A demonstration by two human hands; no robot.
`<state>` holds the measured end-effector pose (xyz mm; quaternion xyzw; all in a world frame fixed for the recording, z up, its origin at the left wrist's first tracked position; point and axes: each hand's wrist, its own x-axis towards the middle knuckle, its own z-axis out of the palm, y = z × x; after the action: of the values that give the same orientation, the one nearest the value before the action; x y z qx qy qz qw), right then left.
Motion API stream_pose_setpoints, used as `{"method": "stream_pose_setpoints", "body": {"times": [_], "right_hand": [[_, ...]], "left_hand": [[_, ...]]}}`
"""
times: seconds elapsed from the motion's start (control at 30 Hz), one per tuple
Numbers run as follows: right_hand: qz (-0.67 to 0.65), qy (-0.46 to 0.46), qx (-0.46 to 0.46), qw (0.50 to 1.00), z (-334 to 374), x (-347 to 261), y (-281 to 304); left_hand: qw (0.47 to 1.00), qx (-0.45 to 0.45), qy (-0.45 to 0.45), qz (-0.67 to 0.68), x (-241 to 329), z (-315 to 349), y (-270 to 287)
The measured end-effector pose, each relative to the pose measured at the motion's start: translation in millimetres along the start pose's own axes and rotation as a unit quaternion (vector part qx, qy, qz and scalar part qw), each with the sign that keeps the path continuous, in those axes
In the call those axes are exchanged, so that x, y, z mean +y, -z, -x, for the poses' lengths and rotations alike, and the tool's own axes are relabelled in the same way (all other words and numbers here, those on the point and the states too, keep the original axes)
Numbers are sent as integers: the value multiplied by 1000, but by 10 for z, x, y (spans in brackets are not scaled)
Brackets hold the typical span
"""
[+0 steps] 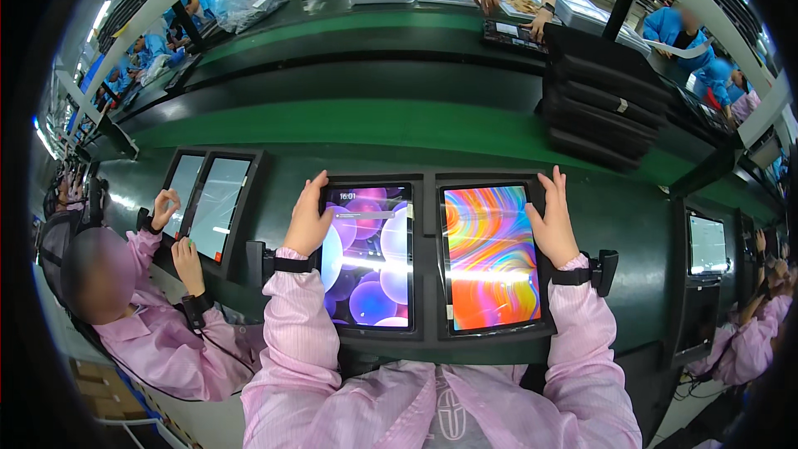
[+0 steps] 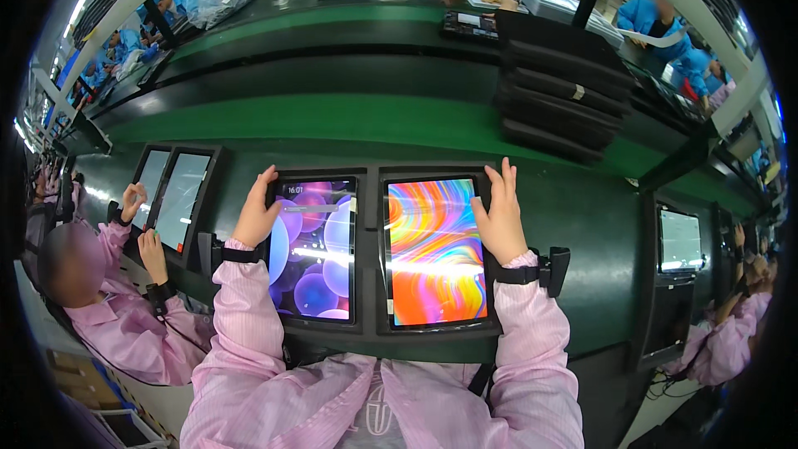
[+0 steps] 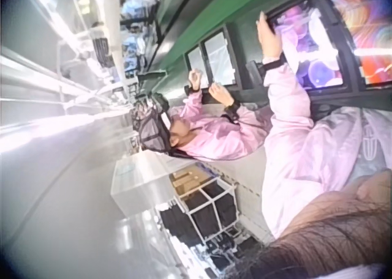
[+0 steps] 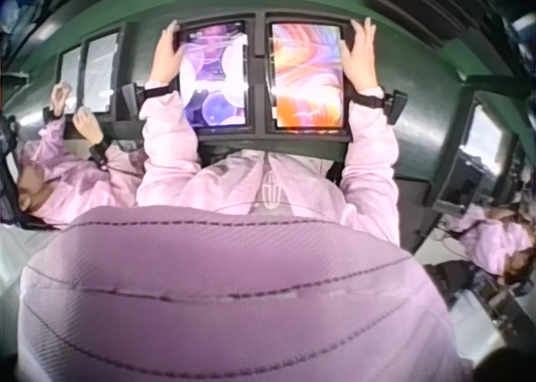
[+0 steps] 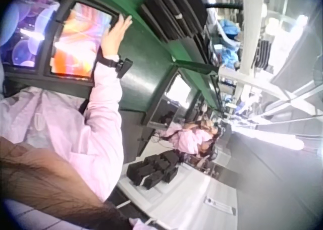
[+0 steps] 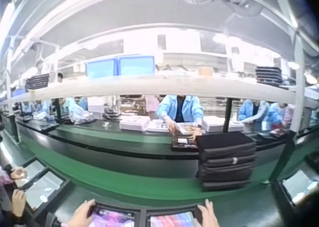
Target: The person is performing quality control or software testing on multiple tablet devices at a factory assembly line.
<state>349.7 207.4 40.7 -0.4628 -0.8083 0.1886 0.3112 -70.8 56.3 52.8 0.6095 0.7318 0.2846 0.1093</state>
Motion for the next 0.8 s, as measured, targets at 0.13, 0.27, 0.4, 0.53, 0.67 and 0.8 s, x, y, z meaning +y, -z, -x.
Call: {"method": "stream_pose_setpoints", "body": {"times": [0.13, 0.27, 0.4, 0.53, 0.67, 0.8], "right_hand": [[-88, -52, -14, 995, -13, 100, -18], [-82, -31, -36, 995, 3, 48, -2], [24, -8, -62, 998, 99, -134, 155], [65, 51, -149, 985, 148, -339, 194], [80, 91, -206, 971, 36, -458, 104], [108, 163, -196, 961, -54, -668, -34]], "left_hand": [[989, 31, 26, 140, -92, -54, -62], [970, 26, 50, 237, -143, 18, -27], [933, 7, 53, 355, -60, 253, -5], [944, 28, 50, 325, 88, 710, 12], [995, 34, -10, 98, 87, 645, 19], [997, 30, -17, 67, 238, 359, 24]]}}
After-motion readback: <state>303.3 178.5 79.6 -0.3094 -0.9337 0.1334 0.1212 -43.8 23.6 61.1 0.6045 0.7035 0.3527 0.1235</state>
